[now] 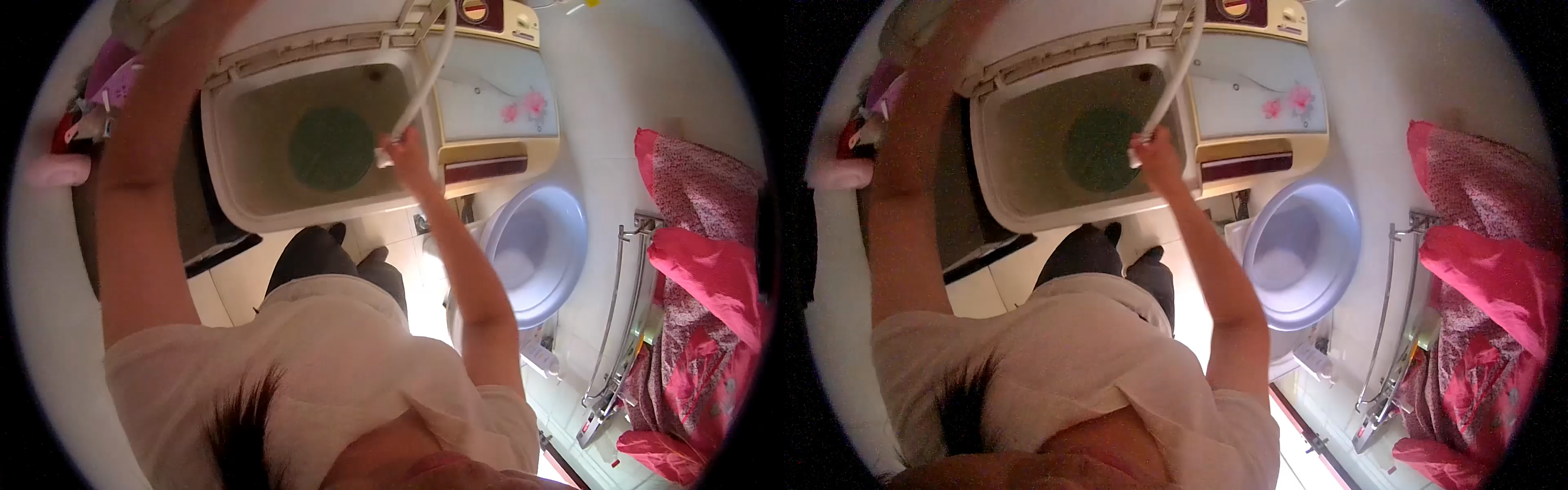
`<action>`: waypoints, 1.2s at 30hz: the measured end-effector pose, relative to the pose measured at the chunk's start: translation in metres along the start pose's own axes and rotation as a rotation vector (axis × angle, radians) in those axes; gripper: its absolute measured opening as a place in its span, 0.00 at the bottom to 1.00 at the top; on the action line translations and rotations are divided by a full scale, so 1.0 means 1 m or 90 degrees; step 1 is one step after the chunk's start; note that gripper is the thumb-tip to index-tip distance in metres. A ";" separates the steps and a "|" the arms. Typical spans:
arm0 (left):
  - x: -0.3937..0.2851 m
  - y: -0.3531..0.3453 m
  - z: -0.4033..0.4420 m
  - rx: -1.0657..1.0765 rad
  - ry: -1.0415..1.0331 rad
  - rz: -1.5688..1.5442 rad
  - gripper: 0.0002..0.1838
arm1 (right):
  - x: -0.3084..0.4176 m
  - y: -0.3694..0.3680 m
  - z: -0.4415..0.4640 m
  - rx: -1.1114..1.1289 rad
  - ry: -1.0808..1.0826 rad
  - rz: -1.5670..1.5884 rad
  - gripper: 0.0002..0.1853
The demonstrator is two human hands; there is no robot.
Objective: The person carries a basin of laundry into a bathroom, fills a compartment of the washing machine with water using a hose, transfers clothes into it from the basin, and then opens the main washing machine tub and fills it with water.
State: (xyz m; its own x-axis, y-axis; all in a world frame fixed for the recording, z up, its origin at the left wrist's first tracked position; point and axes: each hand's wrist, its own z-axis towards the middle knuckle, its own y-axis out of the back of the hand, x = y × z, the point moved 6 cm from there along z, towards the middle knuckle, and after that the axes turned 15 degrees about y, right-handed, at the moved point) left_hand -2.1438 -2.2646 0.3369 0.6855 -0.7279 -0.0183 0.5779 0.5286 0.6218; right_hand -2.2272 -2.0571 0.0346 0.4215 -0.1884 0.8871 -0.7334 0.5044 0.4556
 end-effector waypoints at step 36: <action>-0.067 -0.200 -0.272 0.606 0.317 -0.101 0.11 | -0.103 0.342 0.535 0.069 0.314 -0.638 0.22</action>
State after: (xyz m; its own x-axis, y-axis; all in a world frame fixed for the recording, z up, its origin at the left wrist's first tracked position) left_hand -2.1845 -2.2030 0.0006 0.8598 -0.3863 -0.3340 0.2418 -0.2681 0.9325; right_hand -2.8074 -2.3159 0.1386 0.9949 -0.1010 0.0008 0.0228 0.2323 0.9724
